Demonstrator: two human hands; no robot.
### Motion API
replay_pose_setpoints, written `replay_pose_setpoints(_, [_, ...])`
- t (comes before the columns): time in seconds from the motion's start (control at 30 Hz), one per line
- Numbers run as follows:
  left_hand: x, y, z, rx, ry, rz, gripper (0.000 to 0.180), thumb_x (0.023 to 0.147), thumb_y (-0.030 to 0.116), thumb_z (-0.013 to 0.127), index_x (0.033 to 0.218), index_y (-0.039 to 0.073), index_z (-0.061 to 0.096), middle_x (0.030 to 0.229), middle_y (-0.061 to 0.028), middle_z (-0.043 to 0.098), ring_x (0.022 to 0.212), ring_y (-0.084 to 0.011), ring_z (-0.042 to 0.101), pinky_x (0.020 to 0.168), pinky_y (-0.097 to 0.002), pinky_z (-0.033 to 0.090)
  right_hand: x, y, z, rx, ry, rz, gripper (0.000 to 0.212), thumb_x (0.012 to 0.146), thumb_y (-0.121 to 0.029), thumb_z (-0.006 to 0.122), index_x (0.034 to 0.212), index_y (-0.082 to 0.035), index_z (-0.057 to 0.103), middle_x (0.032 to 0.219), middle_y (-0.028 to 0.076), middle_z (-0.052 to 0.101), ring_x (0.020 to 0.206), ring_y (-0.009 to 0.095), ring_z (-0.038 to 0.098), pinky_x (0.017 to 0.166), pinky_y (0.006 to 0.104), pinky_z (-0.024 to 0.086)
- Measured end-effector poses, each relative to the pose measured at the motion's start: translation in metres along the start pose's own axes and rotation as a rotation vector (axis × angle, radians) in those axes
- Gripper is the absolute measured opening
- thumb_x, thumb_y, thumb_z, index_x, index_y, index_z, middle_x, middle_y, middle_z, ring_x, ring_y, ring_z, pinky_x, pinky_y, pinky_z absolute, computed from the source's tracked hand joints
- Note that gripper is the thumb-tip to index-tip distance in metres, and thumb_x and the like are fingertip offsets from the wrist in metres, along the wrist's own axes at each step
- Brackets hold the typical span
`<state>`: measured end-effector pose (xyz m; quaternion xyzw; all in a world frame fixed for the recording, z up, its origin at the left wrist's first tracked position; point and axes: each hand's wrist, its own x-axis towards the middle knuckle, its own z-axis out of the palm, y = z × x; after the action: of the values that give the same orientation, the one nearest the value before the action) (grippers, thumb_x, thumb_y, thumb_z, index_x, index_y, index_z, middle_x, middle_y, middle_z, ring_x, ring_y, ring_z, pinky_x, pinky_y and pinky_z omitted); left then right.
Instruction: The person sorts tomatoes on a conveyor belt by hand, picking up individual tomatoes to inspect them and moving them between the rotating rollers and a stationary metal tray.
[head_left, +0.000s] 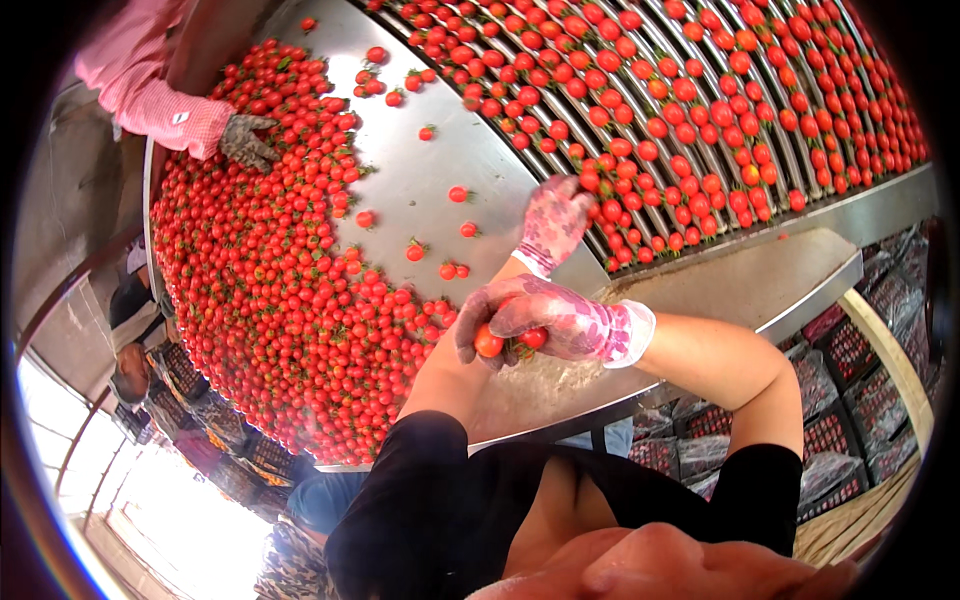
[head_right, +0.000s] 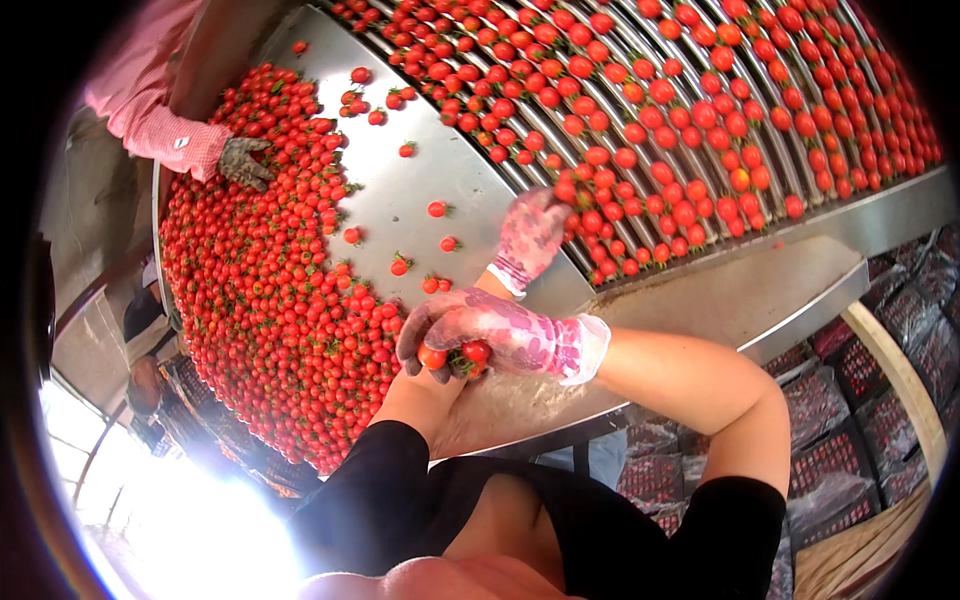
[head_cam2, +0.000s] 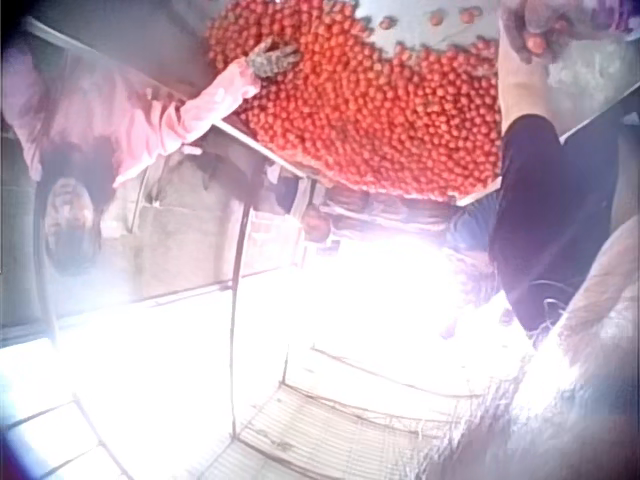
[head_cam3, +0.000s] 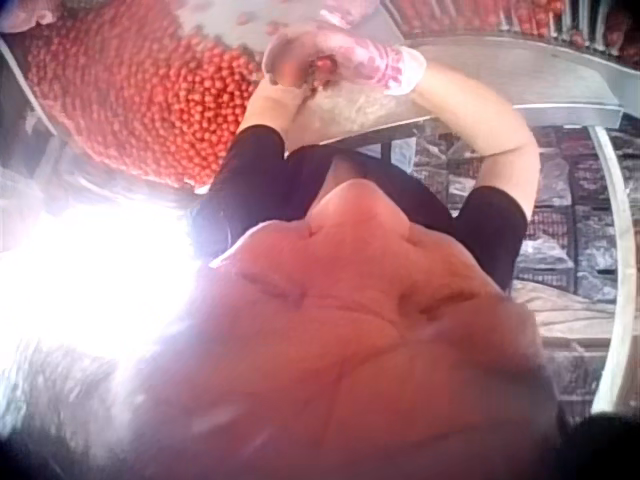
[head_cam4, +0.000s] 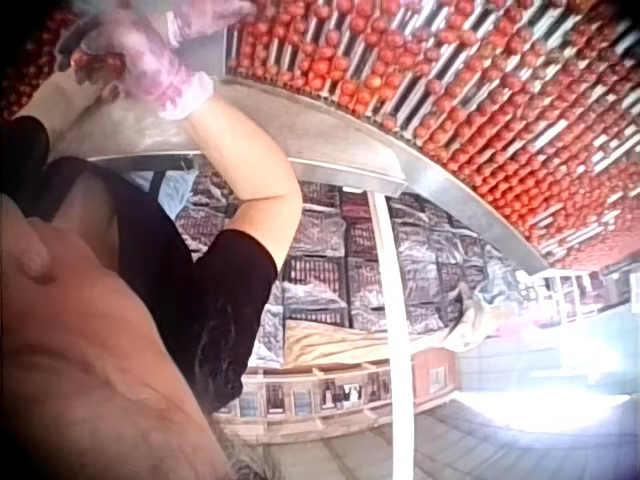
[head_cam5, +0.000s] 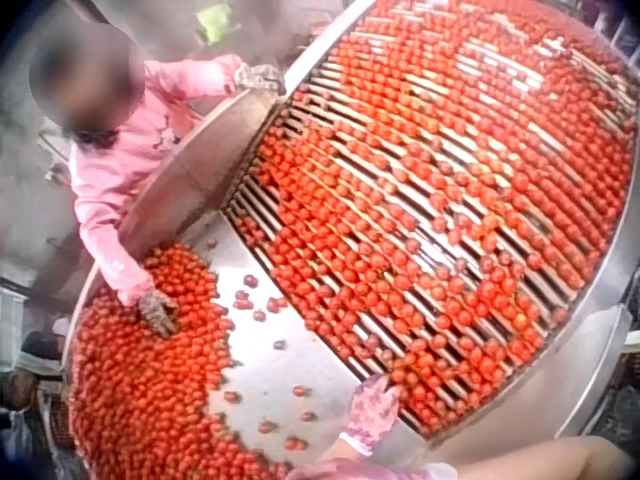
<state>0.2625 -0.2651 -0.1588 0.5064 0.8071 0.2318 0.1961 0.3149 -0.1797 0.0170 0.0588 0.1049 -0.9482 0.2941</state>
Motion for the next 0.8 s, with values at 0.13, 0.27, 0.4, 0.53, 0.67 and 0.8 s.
replay_pose_setpoints(0.13, [0.010,-0.007,-0.013,-0.138,0.120,0.120,0.028,0.079,0.008,0.066,0.106,0.009,0.065,0.118,-0.0145,0.060,0.107,-0.0362,0.059,0.090,-0.0455,0.051,-0.001,0.000,0.002,0.019,-0.011,0.006,0.032,0.087,-0.021,0.051,0.106,0.001,0.063,0.102,0.010,0.064,0.083,0.014,0.061,0.072,0.0275,0.049])
replay_pose_setpoints(0.27, [0.055,-0.032,-0.041,-0.045,0.357,0.034,0.038,0.082,0.016,0.067,0.118,0.008,0.061,0.129,-0.0151,0.054,0.119,-0.0377,0.052,0.095,-0.0491,0.046,0.000,-0.001,0.003,0.019,0.018,-0.001,0.035,0.079,-0.022,0.052,0.101,0.002,0.065,0.099,0.013,0.067,0.085,0.018,0.063,0.070,0.0273,0.048])
replay_pose_setpoints(0.4, [0.106,-0.072,-0.066,0.194,0.158,0.140,0.061,0.085,0.035,0.065,0.140,0.015,0.049,0.149,-0.0128,0.042,0.138,-0.0387,0.036,0.113,-0.0513,0.031,0.002,-0.001,0.003,0.013,0.013,-0.012,0.034,0.079,-0.021,0.051,0.100,0.002,0.066,0.099,0.015,0.068,0.085,0.019,0.063,0.070,0.0274,0.048])
replay_pose_setpoints(0.53, [0.127,-0.119,-0.078,0.258,0.207,-0.178,0.066,0.090,0.044,0.058,0.147,0.013,0.041,0.154,-0.0128,0.035,0.144,-0.0366,0.027,0.118,-0.0527,0.020,0.005,0.004,0.000,0.000,0.024,-0.022,0.034,0.081,-0.021,0.051,0.101,0.003,0.066,0.100,0.016,0.068,0.086,0.020,0.063,0.070,0.0284,0.048])
replay_pose_setpoints(0.67, [0.116,-0.099,-0.064,0.472,0.083,-0.135,0.065,0.092,0.042,0.055,0.148,0.011,0.039,0.156,-0.0168,0.029,0.144,-0.0375,0.027,0.118,-0.0539,0.020,0.003,0.008,-0.004,0.039,0.040,-0.011,0.034,0.083,-0.021,0.052,0.103,0.003,0.065,0.100,0.017,0.067,0.085,0.021,0.064,0.071,0.0295,0.049])
replay_pose_setpoints(0.8, [0.061,-0.040,-0.037,0.141,0.071,-0.012,0.068,0.085,0.031,0.064,0.144,0.006,0.040,0.149,-0.0215,0.036,0.140,-0.0445,0.030,0.115,-0.0570,0.026,0.001,0.006,-0.003,0.087,0.021,-0.016,0.034,0.088,-0.019,0.048,0.109,0.005,0.062,0.100,0.013,0.064,0.083,0.017,0.061,0.074,0.0291,0.049])
